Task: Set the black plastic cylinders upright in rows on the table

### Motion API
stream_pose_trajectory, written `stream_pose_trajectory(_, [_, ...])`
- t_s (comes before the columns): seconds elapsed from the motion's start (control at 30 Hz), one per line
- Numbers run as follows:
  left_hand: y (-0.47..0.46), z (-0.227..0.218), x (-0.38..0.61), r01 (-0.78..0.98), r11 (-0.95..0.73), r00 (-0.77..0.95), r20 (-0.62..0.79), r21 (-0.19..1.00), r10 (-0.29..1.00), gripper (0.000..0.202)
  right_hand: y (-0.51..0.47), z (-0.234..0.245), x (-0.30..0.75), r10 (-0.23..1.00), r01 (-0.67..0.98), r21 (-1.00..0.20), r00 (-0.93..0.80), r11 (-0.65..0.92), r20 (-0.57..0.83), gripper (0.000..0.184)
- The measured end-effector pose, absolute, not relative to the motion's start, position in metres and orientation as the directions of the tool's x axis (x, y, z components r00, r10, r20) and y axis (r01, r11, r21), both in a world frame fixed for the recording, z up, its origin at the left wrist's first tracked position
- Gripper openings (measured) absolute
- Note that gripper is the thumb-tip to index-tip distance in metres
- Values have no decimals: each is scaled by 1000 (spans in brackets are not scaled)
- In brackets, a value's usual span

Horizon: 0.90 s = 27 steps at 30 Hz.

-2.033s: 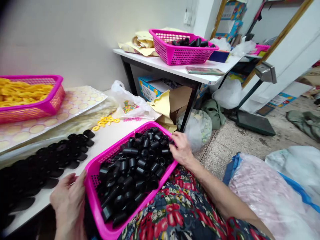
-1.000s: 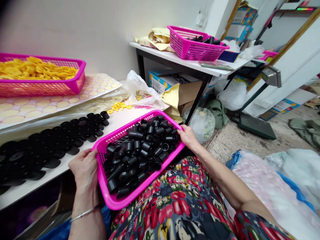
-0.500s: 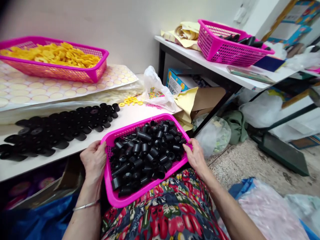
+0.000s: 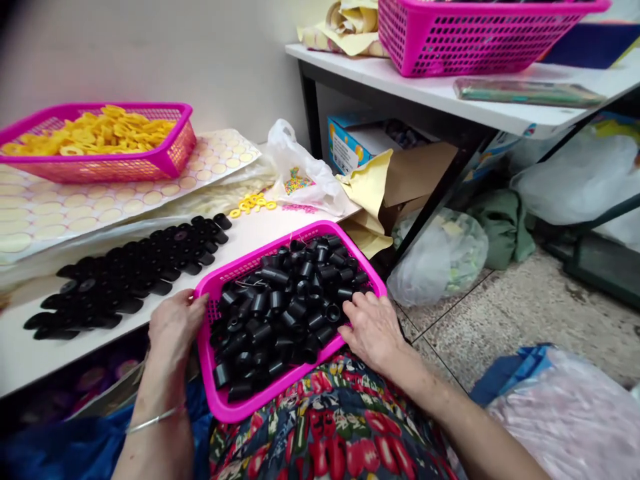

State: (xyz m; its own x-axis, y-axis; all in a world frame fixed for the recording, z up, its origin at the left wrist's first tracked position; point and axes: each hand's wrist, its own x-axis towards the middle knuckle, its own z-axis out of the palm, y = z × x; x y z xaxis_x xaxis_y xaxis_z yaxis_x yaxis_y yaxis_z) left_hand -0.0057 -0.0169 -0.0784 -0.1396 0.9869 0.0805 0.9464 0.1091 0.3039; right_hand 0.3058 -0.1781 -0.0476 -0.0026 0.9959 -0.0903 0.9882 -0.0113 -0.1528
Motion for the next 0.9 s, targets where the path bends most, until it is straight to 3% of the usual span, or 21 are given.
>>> stream_pose_trajectory(0.07, [-24, -62, 15, 981, 70, -102, 172, 179, 980, 26, -175, -45, 304, 992, 991, -132, 18, -35, -128, 14])
stream_pose_trajectory(0.13, [-35, -48, 45, 966, -113, 48, 268, 234, 962, 25, -172, -45, 303, 986, 993, -104, 46, -63, -160, 14])
stream_pose_trajectory(0.23, [-52, -36, 94, 732, -519, 500, 169, 441, 849, 18, -166, -45, 300, 975, 994, -62, 79, -94, -209, 17])
stream_pose_trajectory(0.3, [-59, -35, 122, 632, -655, 696, 69, 413, 715, 14, -162, -46, 298, 965, 993, -31, 104, -114, -240, 19])
stream_pose_trajectory(0.43, [-58, -45, 152, 639, -732, 759, -38, 236, 650, 11, -157, -45, 298, 957, 989, -28, 132, -144, -258, 20])
stream_pose_trajectory(0.53, [-53, -49, 154, 614, -729, 764, 6, 303, 645, 5, -160, -43, 308, 959, 963, -172, 165, -207, -230, 19])
stream_pose_trajectory(0.6, [-52, -46, 149, 562, -627, 723, 49, 539, 689, 5, -162, -43, 318, 950, 843, -445, 229, -302, -211, 18])
stream_pose_trajectory(0.67, [-54, -40, 144, 421, -303, 618, -26, 855, 786, 11, -162, -42, 327, 939, 515, -794, 280, -323, -201, 24])
stream_pose_trajectory(0.7, [-56, -36, 142, 301, -80, 575, -114, 950, 810, 15, -161, -42, 329, 936, 290, -913, 287, -288, -204, 30])
stream_pose_trajectory(0.73, [-57, -33, 139, 169, 138, 555, -210, 976, 805, 20, -160, -42, 330, 937, 68, -969, 279, -238, -211, 37])
stream_pose_trajectory(0.8, [-60, -27, 135, -40, 443, 568, -344, 896, 748, 27, -155, -39, 326, 945, -267, -950, 233, -165, -229, 44])
stream_pose_trajectory(0.9, [-61, -23, 130, -199, 624, 612, -402, 755, 681, 36, -146, -33, 312, 956, -473, -872, 180, -121, -230, 49])
